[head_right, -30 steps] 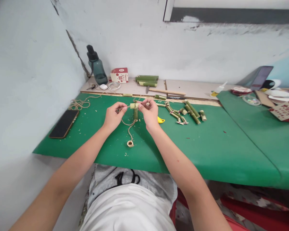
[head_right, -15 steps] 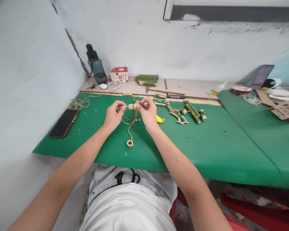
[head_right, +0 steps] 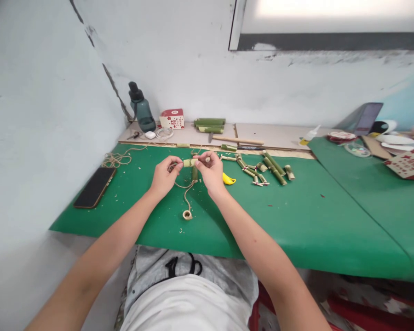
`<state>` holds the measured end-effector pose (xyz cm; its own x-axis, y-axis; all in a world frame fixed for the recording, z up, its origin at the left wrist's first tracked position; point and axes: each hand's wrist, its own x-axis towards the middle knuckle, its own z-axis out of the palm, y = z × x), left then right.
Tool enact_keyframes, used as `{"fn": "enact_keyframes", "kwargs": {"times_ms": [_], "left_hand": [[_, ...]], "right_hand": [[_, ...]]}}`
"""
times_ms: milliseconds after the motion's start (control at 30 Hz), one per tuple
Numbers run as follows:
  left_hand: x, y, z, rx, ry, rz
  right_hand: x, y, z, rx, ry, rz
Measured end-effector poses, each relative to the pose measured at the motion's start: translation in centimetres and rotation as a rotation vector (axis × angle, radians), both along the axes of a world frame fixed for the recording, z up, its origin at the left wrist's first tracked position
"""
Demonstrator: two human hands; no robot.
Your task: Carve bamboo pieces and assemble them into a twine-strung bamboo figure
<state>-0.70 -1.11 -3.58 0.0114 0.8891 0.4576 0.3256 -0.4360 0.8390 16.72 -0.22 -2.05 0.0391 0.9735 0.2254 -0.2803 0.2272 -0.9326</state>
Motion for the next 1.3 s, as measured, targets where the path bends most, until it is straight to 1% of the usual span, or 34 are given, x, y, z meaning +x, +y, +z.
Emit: {"fn": "enact_keyframes", "kwargs": {"times_ms": [267,467,600,700,833,933,1067,1167,1300], "left_hand": [[-0.14,0.02,0.25,0.039,0.014,-0.015],[-0.21,0.10,0.13,0.087,0.022,-0.066],[-0.20,0.24,0.03,0.116,0.030,-0.068],[-0.22,0.41,-0.20,0.096,-0.009,-0.077],[-0.28,0.57,-0.56,0.041,-0.066,-0.150],[-0.26,0.53,-0.58,0.015,-0.063,-0.198],[-0.12,0.35,-0.32,0.015,-0.029,-0.182],[0.02,0.28,-0.17,-0.011,-0.101,-0.153],[0.14,0.25,0.14,-0.105,-0.296,-0.137]], "right_hand": [[0.02,-0.05,-0.05,-0.021,-0.007,0.008],[0.11,-0.24,0.21,-0.073,0.034,0.021],[0.06,-0.38,0.38,-0.087,0.051,0.019],[0.00,-0.43,0.41,-0.093,0.056,0.019],[0.12,-0.30,0.22,-0.117,0.075,0.012],[0.34,-0.10,0.01,-0.134,0.077,0.005],[0.53,0.03,-0.16,-0.148,0.081,0.007],[0.44,-0.03,-0.15,-0.139,0.074,0.029],[-0.05,-0.28,-0.02,-0.103,0.046,0.031]]}}
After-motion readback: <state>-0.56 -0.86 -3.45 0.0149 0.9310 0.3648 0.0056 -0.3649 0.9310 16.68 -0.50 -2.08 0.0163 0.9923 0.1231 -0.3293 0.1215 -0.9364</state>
